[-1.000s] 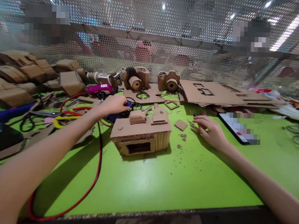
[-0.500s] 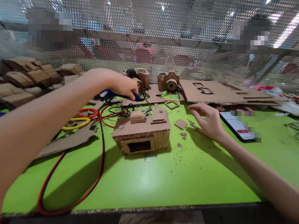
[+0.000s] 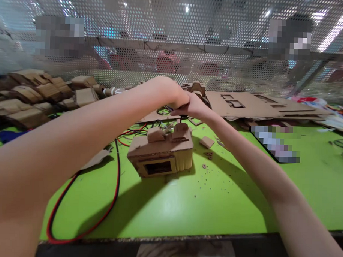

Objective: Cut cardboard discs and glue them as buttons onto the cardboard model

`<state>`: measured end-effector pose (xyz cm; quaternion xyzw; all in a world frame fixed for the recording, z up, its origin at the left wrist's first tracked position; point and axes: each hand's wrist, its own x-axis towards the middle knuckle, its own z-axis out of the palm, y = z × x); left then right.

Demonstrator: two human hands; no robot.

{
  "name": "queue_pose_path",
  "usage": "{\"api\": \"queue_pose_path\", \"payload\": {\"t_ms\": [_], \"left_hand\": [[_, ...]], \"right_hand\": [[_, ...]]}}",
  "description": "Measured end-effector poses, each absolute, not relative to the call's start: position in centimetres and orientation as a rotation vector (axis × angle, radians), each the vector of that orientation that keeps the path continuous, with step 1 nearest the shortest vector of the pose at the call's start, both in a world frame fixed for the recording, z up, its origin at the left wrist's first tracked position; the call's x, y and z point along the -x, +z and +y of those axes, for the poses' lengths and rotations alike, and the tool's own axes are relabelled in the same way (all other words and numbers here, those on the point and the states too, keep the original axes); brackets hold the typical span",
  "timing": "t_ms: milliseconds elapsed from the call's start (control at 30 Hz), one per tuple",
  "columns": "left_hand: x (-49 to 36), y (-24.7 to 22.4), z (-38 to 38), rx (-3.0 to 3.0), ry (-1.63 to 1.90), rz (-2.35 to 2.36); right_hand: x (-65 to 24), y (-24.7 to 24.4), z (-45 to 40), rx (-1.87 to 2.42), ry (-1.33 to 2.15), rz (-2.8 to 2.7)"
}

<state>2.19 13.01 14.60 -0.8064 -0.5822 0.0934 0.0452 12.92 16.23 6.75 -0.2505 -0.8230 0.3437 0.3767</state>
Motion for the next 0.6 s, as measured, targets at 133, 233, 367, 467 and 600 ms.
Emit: {"api": "queue_pose_path", "payload": {"t_ms": [133,233,367,467,600], "left_hand": [[-3.9,15.5,12.0,2.439,0.450,-1.757],[-4.8,15.7,11.4,2.438,0.473,-1.751],[-5.2,15.8,10.9,2.469,0.498,-1.741],[-5.5,15.8,10.7,2.500,0.508,-1.686],[-5.7,15.5,10.4,2.526,0.485,-1.536]], "right_hand": [[-13.5,5.9,16.3,0.583,1.008,-2.053],[-14.0,5.9,16.1,0.574,1.092,-2.018],[-14.7,5.9,16.2,0.598,1.198,-2.018],[-15.0,5.6,16.4,0.632,1.242,-2.001],[-14.9,4.8,16.2,0.645,1.231,-1.905]]}}
